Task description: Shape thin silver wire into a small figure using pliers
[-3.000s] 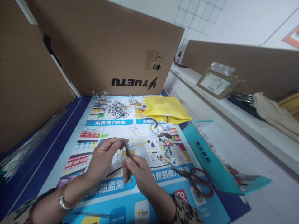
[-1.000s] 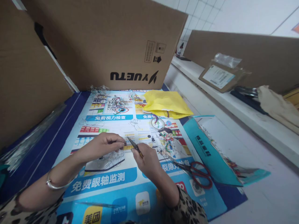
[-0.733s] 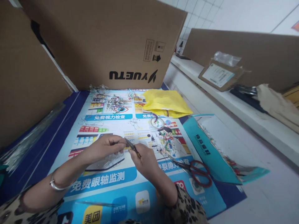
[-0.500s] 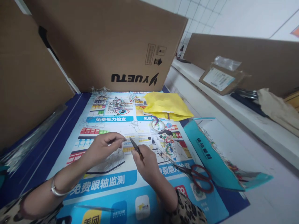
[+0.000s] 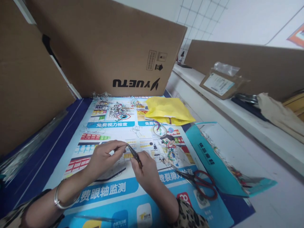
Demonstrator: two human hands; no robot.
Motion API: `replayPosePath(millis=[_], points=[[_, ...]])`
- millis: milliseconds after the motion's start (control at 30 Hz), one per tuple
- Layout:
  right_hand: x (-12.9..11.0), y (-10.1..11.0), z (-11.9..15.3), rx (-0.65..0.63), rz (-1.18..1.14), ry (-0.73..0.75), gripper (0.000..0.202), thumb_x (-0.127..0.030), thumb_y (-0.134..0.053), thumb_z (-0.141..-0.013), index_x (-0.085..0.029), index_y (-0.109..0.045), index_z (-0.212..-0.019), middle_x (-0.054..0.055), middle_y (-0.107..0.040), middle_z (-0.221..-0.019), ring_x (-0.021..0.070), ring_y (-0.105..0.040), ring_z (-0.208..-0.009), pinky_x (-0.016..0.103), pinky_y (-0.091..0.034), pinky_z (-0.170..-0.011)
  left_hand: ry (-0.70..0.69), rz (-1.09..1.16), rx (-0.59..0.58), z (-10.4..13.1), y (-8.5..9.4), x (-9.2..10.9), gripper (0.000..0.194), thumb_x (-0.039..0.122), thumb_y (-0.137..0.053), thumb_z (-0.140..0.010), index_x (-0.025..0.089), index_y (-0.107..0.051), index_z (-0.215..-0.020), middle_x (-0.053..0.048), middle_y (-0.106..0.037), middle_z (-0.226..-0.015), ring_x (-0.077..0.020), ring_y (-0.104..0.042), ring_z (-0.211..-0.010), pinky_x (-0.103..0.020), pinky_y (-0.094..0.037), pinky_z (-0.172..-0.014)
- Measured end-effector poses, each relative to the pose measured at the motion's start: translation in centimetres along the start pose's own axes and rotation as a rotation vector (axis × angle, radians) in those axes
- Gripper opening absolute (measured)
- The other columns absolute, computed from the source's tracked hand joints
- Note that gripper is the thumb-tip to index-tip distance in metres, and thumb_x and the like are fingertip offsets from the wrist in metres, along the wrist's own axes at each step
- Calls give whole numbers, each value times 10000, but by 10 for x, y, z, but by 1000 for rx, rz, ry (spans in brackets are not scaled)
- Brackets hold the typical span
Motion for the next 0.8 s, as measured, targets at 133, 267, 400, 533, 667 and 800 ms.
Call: replayPosePath(millis=[133, 267, 400, 533, 667, 800], points=[[1, 0, 0, 21, 4, 5, 173, -279, -430, -880, -210, -456, -723, 1, -522, -668, 139, -504, -632, 236, -359, -561, 27, 36, 28, 4, -3, -3, 167, 177, -532, -796, 197, -689, -850, -11, -731, -813, -139, -670, -727, -227, -515, -704], [0, -1, 1, 33, 1, 24, 156, -270, -440, -875, -208, -467, -735, 3, -528, -680, 140, -510, -647, 235, -373, -573, 70, 58, 49, 7, -4, -4, 170, 190, -535, -797, 195, -696, -852, -16, -733, -827, -147, -679, -742, -232, -528, -720], [-1, -2, 2, 41, 5, 29, 157, -270, -440, -877, -208, -472, -736, 2, -523, -674, 141, -510, -646, 237, -376, -571, 105, 70, 45, 8, -5, -5, 169, 194, -535, -804, 189, -692, -867, -20, -733, -834, -148, -680, -744, -239, -534, -740], [-1, -3, 1, 42, 2, 20, 159, -266, -437, -877, -212, -467, -730, -3, -519, -663, 140, -509, -633, 237, -379, -568, 135, 73, 41, 9, -7, -7, 166, 206, -536, -804, 198, -689, -869, -15, -733, -837, -151, -681, -747, -246, -539, -745], [-1, -2, 1, 55, -7, 14, 166, -265, -436, -875, -214, -462, -719, -5, -515, -655, 139, -506, -622, 236, -370, -557, 128, 86, 49, 10, -8, -7, 167, 207, -535, -808, 199, -686, -877, -12, -730, -834, -142, -676, -731, -236, -537, -728], [-1, -2, 2, 64, -11, 21, 161, -267, -429, -879, -214, -470, -733, -2, -520, -668, 142, -507, -633, 238, -370, -559, 121, 91, 55, 11, -8, -6, 176, 197, -522, -818, 200, -681, -893, 1, -727, -797, -129, -669, -701, -218, -529, -697]])
Point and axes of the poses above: each hand's wrist, its own z-axis away from the middle knuckle, its own y-axis out of the back of the hand, x = y × z, the point moved 6 cm from there along -z, towards the middle knuckle
